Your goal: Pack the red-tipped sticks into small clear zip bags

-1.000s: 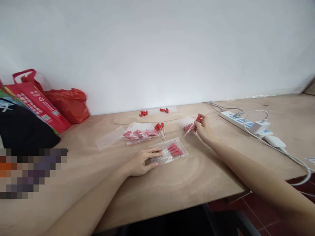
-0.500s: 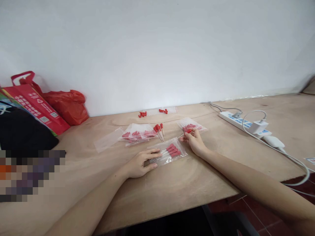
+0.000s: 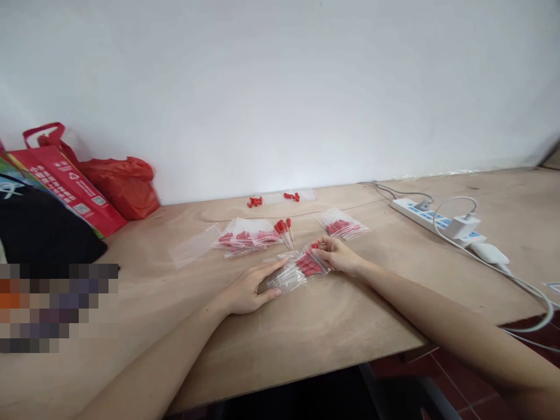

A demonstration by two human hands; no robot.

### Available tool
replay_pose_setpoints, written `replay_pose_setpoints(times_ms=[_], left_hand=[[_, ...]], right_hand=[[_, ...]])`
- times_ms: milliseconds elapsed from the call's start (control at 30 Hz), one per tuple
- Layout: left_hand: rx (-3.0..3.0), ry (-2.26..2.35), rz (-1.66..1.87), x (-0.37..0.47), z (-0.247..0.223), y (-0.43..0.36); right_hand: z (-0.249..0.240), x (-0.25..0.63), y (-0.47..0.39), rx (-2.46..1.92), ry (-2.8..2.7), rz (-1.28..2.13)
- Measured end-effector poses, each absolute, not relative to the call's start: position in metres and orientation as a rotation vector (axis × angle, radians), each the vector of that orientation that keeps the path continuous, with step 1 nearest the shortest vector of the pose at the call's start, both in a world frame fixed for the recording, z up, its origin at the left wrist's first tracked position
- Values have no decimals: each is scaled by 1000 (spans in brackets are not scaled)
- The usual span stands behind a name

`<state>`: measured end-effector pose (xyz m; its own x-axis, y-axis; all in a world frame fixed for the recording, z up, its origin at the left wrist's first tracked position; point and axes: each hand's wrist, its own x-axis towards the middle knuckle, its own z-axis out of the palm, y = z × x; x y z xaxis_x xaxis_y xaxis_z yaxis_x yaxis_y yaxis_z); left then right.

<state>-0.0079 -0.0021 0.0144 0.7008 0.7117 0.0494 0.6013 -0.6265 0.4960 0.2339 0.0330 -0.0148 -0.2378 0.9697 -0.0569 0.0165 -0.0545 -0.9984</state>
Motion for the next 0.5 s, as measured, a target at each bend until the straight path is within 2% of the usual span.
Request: replay_pose_setpoints(times_ms=[267,500], left_hand=[[2481,963,335,-9,11,1],[2486,958,304,-7,13,1]], right_hand=[[-16,238,39,-1219,-1474,1411],[-23,232,44,-1293,-1406,1218]])
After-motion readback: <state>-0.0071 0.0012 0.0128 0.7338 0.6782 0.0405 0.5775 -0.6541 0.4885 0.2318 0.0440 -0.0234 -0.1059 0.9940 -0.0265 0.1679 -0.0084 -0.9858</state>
